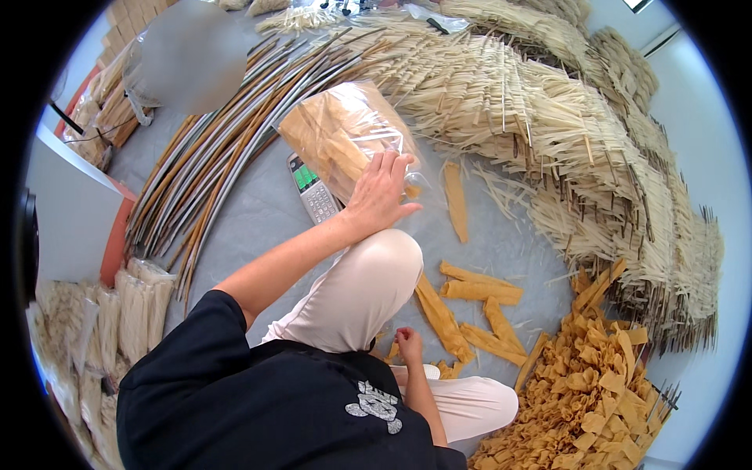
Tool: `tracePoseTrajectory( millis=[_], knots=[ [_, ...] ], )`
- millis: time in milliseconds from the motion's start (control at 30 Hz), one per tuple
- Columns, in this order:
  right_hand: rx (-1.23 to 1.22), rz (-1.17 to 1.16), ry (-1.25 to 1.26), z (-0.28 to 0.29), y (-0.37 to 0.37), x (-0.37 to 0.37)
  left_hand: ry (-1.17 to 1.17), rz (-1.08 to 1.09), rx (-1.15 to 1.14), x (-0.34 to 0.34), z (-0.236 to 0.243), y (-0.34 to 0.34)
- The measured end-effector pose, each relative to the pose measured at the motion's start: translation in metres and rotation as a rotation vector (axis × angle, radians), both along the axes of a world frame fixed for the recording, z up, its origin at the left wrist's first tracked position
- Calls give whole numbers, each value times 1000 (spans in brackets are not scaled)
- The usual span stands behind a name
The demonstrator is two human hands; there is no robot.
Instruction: The person sorts through strips of dried tofu skin, selects several pieces, and places them into a clear plastic bag by hand while sitting on the floor.
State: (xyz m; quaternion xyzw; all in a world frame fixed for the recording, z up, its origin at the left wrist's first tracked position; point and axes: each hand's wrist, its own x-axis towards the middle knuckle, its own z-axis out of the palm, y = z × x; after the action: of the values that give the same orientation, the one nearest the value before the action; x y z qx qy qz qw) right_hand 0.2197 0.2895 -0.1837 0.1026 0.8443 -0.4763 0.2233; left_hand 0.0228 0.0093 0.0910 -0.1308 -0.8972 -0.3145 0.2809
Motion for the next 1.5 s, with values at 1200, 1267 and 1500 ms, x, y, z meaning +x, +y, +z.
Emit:
tracePoseTrajectory(
  millis=[1200,1267,1500],
  knots=[
    [-227,-775,1070,264,-8,14,-1090,-1219,1343,-79,130,21],
    [-200,-795,1140,281,-17,32,-1140,-1076,1429,-52,131,34],
    [181,-858,1051,260,-18,58,-1355,-543,1258,-88,3,70]
  ],
)
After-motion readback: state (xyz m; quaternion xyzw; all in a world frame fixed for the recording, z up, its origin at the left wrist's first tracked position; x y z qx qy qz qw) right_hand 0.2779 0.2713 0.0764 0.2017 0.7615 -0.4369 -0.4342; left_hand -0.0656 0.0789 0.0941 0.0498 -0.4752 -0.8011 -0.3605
